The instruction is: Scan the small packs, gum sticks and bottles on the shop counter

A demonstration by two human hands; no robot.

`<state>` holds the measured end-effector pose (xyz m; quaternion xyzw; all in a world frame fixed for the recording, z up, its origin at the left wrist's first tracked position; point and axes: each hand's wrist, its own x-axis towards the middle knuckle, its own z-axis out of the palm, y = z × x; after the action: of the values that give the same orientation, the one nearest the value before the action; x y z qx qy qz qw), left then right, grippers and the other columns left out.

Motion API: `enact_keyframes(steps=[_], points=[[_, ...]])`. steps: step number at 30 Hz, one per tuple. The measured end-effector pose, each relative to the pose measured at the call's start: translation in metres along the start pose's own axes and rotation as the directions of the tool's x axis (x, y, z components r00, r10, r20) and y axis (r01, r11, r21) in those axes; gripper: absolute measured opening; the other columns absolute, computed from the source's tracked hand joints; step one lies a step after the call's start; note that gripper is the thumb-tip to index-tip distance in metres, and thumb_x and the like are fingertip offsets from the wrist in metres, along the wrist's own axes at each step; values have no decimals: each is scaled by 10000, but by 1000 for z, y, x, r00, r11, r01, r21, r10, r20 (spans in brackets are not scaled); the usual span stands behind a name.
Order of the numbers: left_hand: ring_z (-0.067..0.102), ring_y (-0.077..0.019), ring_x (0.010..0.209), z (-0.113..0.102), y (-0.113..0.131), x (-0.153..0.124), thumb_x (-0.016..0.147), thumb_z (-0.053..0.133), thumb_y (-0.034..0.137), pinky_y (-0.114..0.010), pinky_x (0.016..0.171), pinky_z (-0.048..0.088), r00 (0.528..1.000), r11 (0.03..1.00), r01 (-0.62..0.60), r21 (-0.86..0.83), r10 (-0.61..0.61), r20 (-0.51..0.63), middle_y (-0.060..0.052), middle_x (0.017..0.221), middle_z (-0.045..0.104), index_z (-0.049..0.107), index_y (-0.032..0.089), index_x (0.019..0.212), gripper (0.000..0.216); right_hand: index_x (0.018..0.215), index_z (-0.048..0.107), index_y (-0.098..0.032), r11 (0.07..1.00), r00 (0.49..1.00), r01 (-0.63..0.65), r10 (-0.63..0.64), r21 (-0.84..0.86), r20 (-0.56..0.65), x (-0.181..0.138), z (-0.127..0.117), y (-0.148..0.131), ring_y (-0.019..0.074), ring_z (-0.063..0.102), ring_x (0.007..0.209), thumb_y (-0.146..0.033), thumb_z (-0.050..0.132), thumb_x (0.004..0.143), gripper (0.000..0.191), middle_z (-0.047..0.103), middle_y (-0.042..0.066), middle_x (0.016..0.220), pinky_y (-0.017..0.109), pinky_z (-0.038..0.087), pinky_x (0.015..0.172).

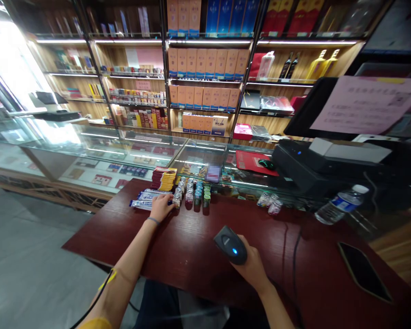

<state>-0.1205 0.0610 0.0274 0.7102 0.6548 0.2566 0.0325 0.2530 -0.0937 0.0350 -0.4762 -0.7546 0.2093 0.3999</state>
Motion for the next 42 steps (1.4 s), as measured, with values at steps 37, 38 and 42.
enact_keyframes(steps=[37, 38, 42], points=[[664, -216, 977, 160, 316, -7, 834, 657, 294, -385, 896, 549, 989, 457, -68, -887, 147, 0, -100, 1047, 671, 636, 188, 1121, 306, 1077, 583, -220, 919, 869, -372, 296, -129, -397, -76, -146, 77, 217, 739, 723, -274, 647, 717, 369, 756, 28, 790, 266, 567, 658], [666, -216, 971, 168, 324, -6, 828, 663, 285, -392, 900, 548, 989, 444, -49, -895, 146, 18, -103, 1046, 670, 635, 180, 1122, 314, 1067, 586, -218, 917, 863, -378, 298, -128, -409, -80, -151, 80, 217, 741, 729, -275, 648, 719, 358, 758, 32, 795, 267, 571, 665], [667, -212, 962, 199, 352, 4, 792, 699, 222, -403, 911, 545, 987, 437, 5, -899, 145, 76, -110, 1063, 662, 634, 163, 1128, 348, 1018, 596, -217, 913, 848, -387, 299, -127, -437, -87, -165, 87, 219, 746, 746, -263, 644, 721, 304, 765, 48, 817, 267, 579, 676]])
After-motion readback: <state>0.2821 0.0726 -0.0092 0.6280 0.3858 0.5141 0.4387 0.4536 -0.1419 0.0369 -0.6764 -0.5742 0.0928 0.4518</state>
